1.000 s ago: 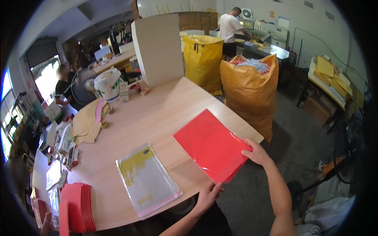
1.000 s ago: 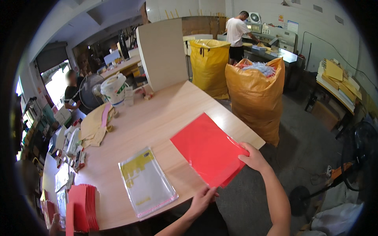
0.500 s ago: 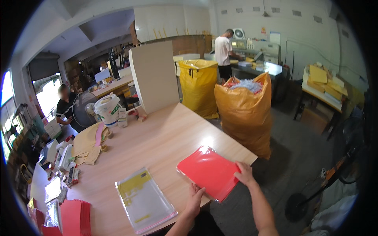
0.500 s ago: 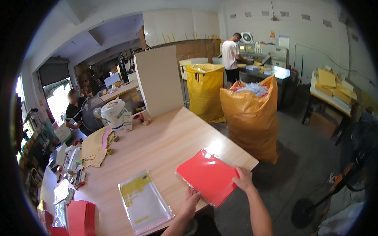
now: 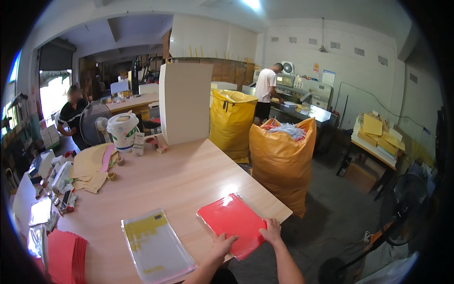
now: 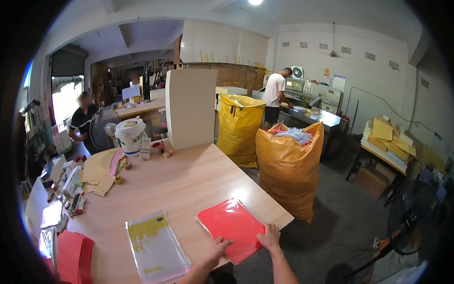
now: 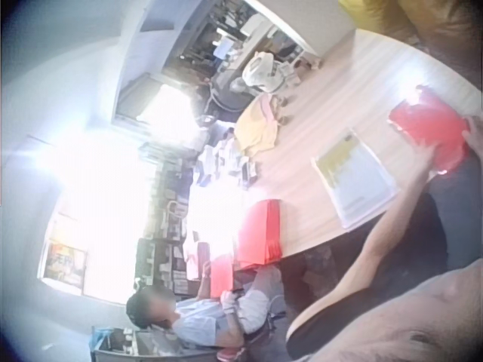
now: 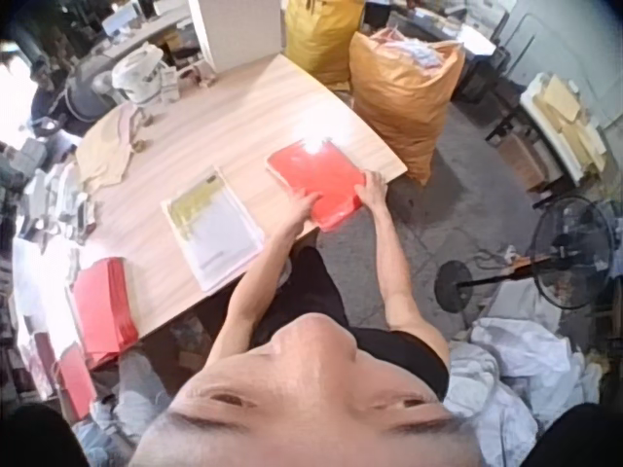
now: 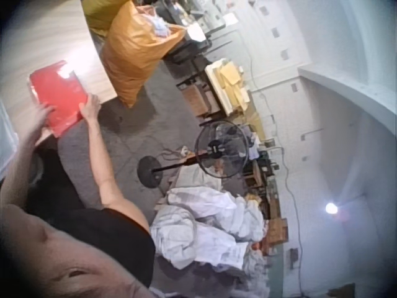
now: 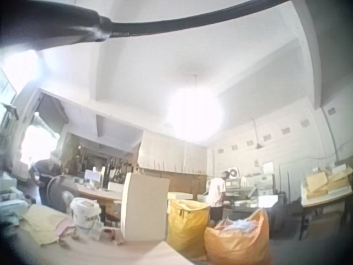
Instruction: The person inserts red packets into clear plastic sleeves and stacks the finished items on a wooden table.
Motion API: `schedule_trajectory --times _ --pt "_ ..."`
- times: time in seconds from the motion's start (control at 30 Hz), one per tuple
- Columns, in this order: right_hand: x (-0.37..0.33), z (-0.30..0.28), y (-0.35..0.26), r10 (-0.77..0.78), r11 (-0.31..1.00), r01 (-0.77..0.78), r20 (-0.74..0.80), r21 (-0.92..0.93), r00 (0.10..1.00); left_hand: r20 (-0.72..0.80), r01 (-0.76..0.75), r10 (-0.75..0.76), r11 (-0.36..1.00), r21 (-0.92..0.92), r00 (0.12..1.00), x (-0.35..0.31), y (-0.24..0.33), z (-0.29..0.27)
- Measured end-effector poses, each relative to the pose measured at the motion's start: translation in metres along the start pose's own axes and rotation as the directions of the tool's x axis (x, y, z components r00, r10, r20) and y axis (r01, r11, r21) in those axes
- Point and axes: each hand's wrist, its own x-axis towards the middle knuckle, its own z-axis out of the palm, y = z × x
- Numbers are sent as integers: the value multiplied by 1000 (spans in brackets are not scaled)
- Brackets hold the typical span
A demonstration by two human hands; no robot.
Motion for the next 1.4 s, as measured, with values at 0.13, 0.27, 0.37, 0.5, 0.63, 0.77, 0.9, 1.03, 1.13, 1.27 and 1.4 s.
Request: schedule_trajectory --times 0.13,0.27,0.37,0.5,0.63,0.77,0.9,1.03,1.13,1.27,1.4 --pt "20 20 -1 -172 985 170 -73 -38 982 -24 -29 26 992 -126 999 -17 25 -20" --pt "15 20 -23 -214 970 206 52 129 975 -92 -276 326 894 354 941 -92 32 -60" --pt "21 2 32 -196 901 74 248 428 949 254 -295 308 951 -87 917 -170 9 -102" --pt "-67 -105 -45 -530 846 531 26 -46 847 60 -182 197 964 -193 979 -308 -10 -227" --pt "-85 -110 -76 -523 836 540 -156 99 838 -871 -125 106 991 52 480 -458 -56 -331" --pt "-94 -79 -123 -320 886 399 -310 236 895 -724 587 689 574 571 30 -501 -32 -383" --pt "-141 -76 -203 -297 917 319 -122 240 947 -621 613 702 330 717 349 -522 -29 -434" --pt "-179 -69 -243 -467 827 454 -45 331 883 -665 522 593 427 738 455 -535 -32 -465" --pt "-208 -46 -244 -430 816 321 133 482 893 -630 454 610 442 774 480 -537 -25 -477" --pt "-255 -20 -289 -573 723 269 336 636 748 -663 474 571 466 747 485 -542 -17 -487" --pt "-297 26 -323 -719 563 134 403 815 566 -510 508 675 226 831 534 -494 20 -449"
